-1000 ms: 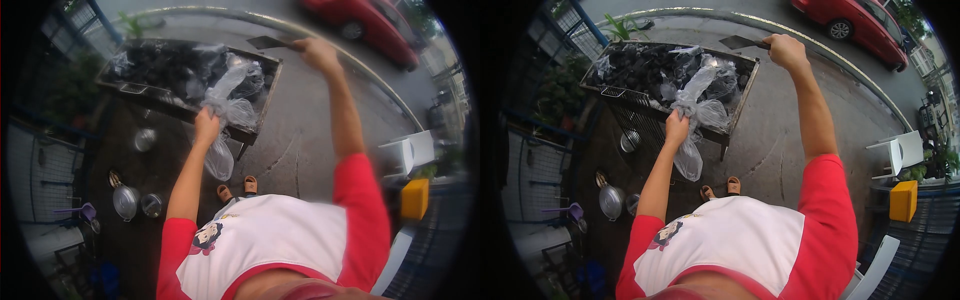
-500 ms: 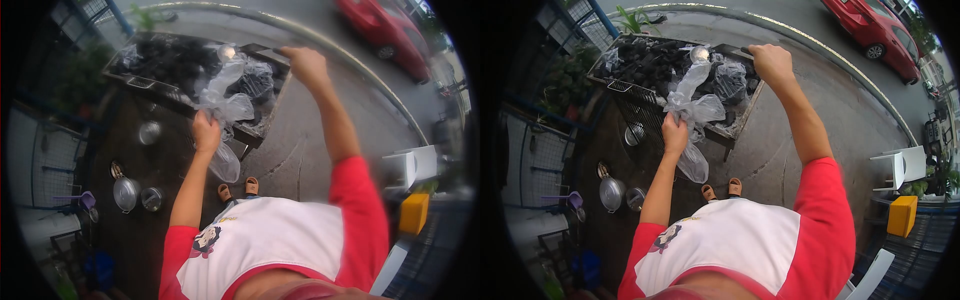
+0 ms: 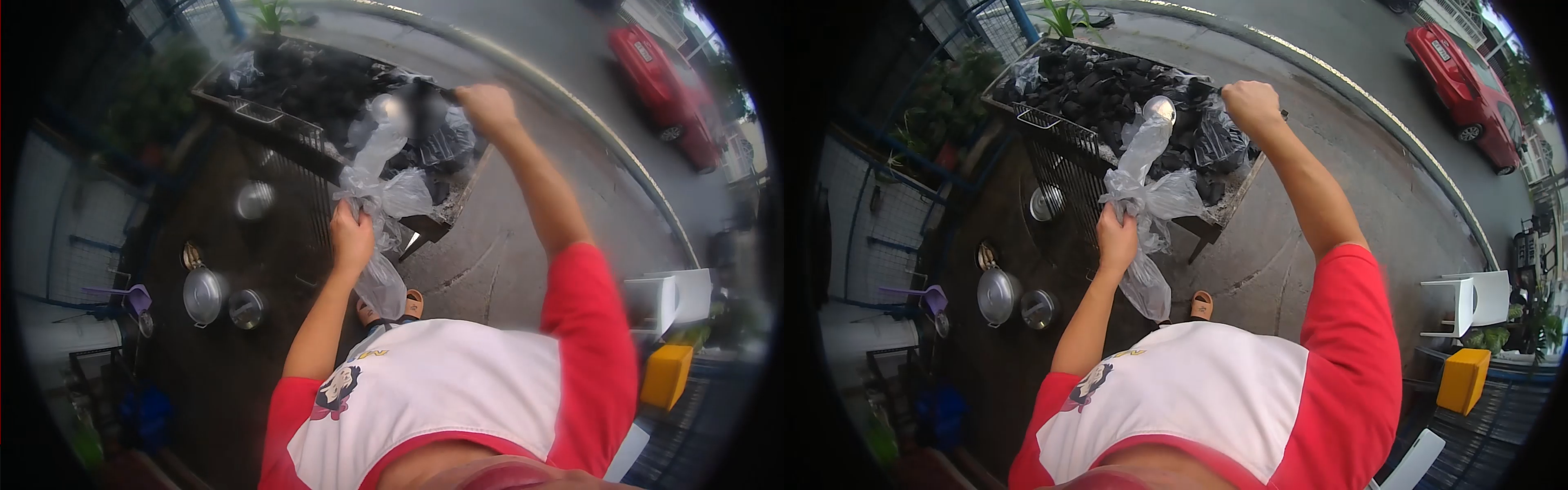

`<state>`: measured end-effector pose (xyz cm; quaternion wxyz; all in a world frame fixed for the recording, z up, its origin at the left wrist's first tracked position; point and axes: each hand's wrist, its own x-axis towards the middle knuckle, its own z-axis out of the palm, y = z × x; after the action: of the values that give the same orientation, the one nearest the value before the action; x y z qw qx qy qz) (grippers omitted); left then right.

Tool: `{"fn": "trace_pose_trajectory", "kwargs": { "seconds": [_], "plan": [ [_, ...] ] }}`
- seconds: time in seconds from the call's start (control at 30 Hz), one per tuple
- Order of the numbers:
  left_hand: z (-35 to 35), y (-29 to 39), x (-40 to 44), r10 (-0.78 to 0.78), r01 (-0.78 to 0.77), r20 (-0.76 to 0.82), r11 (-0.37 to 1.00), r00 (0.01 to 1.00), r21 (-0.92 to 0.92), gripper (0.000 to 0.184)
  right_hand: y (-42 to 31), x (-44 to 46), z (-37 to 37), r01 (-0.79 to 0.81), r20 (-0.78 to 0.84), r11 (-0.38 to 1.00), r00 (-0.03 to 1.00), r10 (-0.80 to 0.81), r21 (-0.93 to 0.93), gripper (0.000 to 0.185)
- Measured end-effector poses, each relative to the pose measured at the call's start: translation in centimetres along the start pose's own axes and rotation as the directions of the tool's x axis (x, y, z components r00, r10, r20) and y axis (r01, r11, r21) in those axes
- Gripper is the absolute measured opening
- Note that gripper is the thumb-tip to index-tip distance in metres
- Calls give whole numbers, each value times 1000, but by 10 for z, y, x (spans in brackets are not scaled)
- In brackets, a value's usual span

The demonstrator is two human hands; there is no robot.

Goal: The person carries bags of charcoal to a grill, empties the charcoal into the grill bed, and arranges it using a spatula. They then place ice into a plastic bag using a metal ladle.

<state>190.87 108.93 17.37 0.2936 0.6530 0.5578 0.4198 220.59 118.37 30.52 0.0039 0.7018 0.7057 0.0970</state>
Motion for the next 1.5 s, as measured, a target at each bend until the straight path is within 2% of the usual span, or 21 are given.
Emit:
{"fn": "trace_pose_trajectory", "kwargs": {
  "seconds": [0.07,0.13,0.23,0.27,0.37,0.43,0.5,0.67,0.73,0.93,1.03,1.07,1.1,1.23,1.33,1.37,1.47,1.5],
  "plan": [
    [2,0,10,11,-12,-6,1000,1000,-13,20,-18,5,11,-25,169,995,985,42,-98,19],
    [-4,4,6,-3,3,10,998,1000,-57,20,-2,-2,13,-6,211,993,977,30,-114,21],
    [-15,6,3,29,-28,-27,999,999,39,22,23,-14,-23,68,345,964,938,26,-258,22],
    [-17,6,2,26,-25,-29,999,999,37,22,28,-15,-36,52,332,955,942,50,-293,22],
    [-23,2,0,14,-11,-42,998,999,55,23,28,-13,-63,22,248,969,968,40,-245,22],
    [-21,-7,-1,-68,69,-11,992,998,102,25,10,-4,-66,-61,-9,995,998,61,-79,23],
    [-18,-12,-5,-78,80,-22,994,997,79,25,-11,14,-46,22,-193,998,981,-35,-66,23],
    [-24,-16,-17,-107,108,-27,993,994,40,28,-40,36,51,124,-64,987,989,-132,-106,20],
    [-31,-19,-23,-180,179,12,983,984,49,28,-27,17,-2,135,33,987,991,-133,-82,18],
    [-31,-11,-32,-116,116,-20,993,993,30,24,-28,31,40,130,-22,990,991,-132,-60,19],
    [-38,-1,-37,-91,91,-39,996,995,9,24,-23,24,14,170,78,973,984,-159,-157,19],
    [-41,-1,-37,-96,97,-43,995,994,13,24,-23,22,-8,148,177,972,977,-116,-183,19],
    [-43,0,-39,-95,94,-47,995,994,-19,23,-16,24,-5,152,188,974,975,-120,-169,19],
    [-51,15,-31,-90,80,-51,982,995,-173,23,8,54,-14,199,213,959,965,-156,-201,21],
    [-60,24,-23,-87,73,-53,972,995,-221,25,-4,41,-57,113,163,961,984,-73,-251,22],
    [-65,25,-21,-86,75,-35,964,996,-254,25,-11,33,-71,35,129,976,992,-8,-217,23],
    [-84,30,-8,-9,-13,-76,960,997,-279,23,-29,17,-68,6,76,992,997,4,-126,24],
    [-96,39,0,-52,35,-51,952,997,-304,21,-35,30,-42,61,135,992,990,-46,-114,25]
  ]
}}
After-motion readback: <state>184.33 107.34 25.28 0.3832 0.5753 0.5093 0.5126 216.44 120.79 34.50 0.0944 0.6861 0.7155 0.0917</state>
